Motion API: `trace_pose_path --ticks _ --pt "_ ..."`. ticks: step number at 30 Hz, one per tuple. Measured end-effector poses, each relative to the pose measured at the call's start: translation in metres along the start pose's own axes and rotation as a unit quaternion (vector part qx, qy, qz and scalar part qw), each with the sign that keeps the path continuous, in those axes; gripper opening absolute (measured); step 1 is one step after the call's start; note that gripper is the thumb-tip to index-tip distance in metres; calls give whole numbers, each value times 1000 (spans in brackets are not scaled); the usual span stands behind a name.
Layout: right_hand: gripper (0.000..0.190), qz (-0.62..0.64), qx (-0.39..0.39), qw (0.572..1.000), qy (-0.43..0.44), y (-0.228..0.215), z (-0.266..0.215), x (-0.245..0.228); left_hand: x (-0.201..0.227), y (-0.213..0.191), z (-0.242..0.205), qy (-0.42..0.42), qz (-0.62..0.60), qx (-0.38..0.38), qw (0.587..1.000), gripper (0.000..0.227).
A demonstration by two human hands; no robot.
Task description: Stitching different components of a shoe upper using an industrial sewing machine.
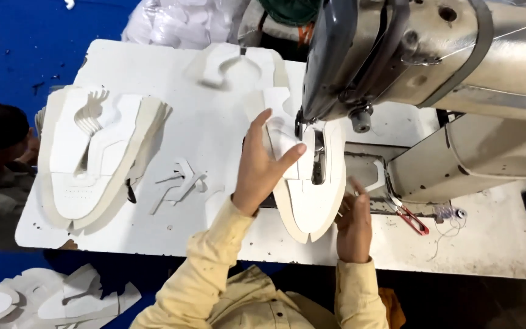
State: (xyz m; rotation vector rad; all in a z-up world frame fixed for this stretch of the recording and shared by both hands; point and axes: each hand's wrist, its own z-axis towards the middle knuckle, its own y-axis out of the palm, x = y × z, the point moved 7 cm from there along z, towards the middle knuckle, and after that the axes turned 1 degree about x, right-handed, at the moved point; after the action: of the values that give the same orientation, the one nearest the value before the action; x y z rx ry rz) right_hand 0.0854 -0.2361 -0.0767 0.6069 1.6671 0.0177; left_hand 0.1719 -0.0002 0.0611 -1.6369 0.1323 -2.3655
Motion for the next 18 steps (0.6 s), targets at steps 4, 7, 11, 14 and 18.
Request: trace_pose_path --ticks 4,7,11,14,18 --pt "74 100 -41 993 -40 21 -4 -34 2 7 7 -25 -12 -2 1000 66" --pt "77 -48 -109 983 -143 42 -18 -61 -1 9 -4 -35 -39 20 998 46" --pt "61 -167 -79 967 -177 49 -26 -73 -8 11 -13 -57 -113 54 991 38" --pt "58 -174 -70 965 -185 52 -30 -80 -12 16 -12 -79 -162 43 983 39" --pt "57 -161 -71 966 -189 63 -24 -88 -16 15 3 -66 -160 31 984 44"
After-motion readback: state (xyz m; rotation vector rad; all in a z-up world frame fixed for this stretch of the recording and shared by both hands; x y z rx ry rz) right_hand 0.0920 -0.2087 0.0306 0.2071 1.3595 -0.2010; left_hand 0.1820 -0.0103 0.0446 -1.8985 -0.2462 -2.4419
